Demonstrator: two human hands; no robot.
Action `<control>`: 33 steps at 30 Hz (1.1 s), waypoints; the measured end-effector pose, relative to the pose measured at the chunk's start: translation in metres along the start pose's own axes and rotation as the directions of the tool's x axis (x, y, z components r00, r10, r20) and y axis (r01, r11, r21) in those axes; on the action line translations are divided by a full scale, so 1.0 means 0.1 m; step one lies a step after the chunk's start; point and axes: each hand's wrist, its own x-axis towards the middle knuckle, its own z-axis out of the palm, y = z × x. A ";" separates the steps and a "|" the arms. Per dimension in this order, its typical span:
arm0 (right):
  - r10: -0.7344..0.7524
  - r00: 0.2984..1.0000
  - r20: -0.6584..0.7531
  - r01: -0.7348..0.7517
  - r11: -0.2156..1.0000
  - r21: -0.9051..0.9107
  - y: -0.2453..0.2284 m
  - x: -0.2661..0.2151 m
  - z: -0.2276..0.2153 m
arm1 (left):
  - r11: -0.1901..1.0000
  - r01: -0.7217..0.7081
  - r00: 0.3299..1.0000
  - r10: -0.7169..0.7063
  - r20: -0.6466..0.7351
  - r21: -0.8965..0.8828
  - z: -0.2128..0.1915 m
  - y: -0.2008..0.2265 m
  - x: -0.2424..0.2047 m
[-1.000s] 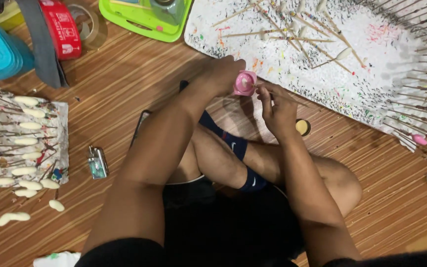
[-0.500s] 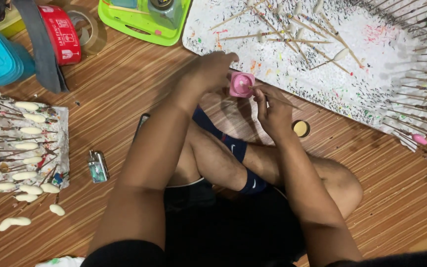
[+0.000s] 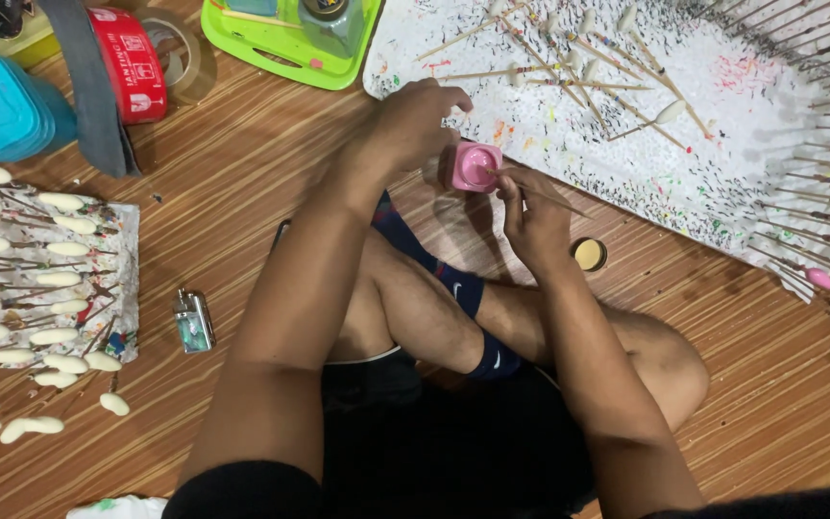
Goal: Painting the tips of fishing floats and placing them in a drying rack
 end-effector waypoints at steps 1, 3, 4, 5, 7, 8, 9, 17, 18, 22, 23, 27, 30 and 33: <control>0.004 1.000 0.005 -0.004 1.000 -0.009 0.01 0.00 0.00 | 0.997 -0.080 0.996 0.081 -0.043 0.019 0.06 -0.06 0.05; 0.009 1.000 0.012 -0.009 1.000 -0.018 0.02 -0.01 0.00 | 0.987 -0.159 0.983 0.162 -0.082 0.040 0.17 -0.13 0.13; 0.020 1.000 0.014 -0.020 1.000 0.007 0.02 0.00 0.01 | 0.977 -0.208 0.972 0.211 -0.099 0.038 0.20 -0.16 0.16; 0.031 0.999 0.018 -0.031 0.999 0.032 0.02 0.00 0.01 | 0.966 -0.258 0.959 0.260 -0.116 0.037 0.23 -0.18 0.19; 0.038 0.999 0.021 -0.038 0.999 0.033 -0.01 0.01 -0.01 | 0.951 -0.306 0.941 0.308 -0.139 0.040 0.33 -0.27 0.27; 0.050 0.999 0.022 -0.051 0.998 0.029 -0.02 0.00 -0.03 | 0.932 -0.359 0.919 0.361 -0.157 0.042 0.38 -0.30 0.32; 0.048 0.999 0.023 -0.049 0.998 0.030 0.00 0.01 -0.04 | 0.933 -0.358 0.920 0.360 -0.158 0.042 0.30 -0.17 0.24; 0.016 0.986 -0.165 0.025 0.970 0.242 0.16 -0.12 -0.11 | 0.838 -0.533 0.844 0.536 0.009 0.119 0.66 -0.12 0.43; 0.017 0.986 -0.166 0.024 0.971 0.240 0.16 -0.12 -0.12 | 0.836 -0.535 0.843 0.538 0.010 0.118 0.70 -0.15 0.48; 0.042 0.979 -0.200 0.042 0.917 0.397 0.24 -0.15 -0.09 | 0.804 -0.576 0.812 0.583 -0.005 0.146 0.81 -0.23 0.56; 0.056 0.978 -0.199 0.042 0.889 0.456 0.28 -0.16 -0.07 | 0.803 -0.576 0.812 0.584 -0.011 0.157 0.82 -0.24 0.56; 0.142 0.976 -0.162 -0.022 0.813 0.582 0.36 -0.23 -0.03 | 0.777 -0.595 0.792 0.610 -0.014 0.206 0.82 -0.25 0.51; 0.268 0.956 -0.121 -0.116 0.722 0.682 0.36 -0.28 0.01 | 0.758 -0.589 0.786 0.618 -0.019 0.281 0.83 -0.21 0.48; 0.421 0.906 -0.044 -0.243 0.603 0.760 0.21 -0.36 0.00 | 0.736 -0.594 0.773 0.634 -0.025 0.325 0.92 -0.27 0.59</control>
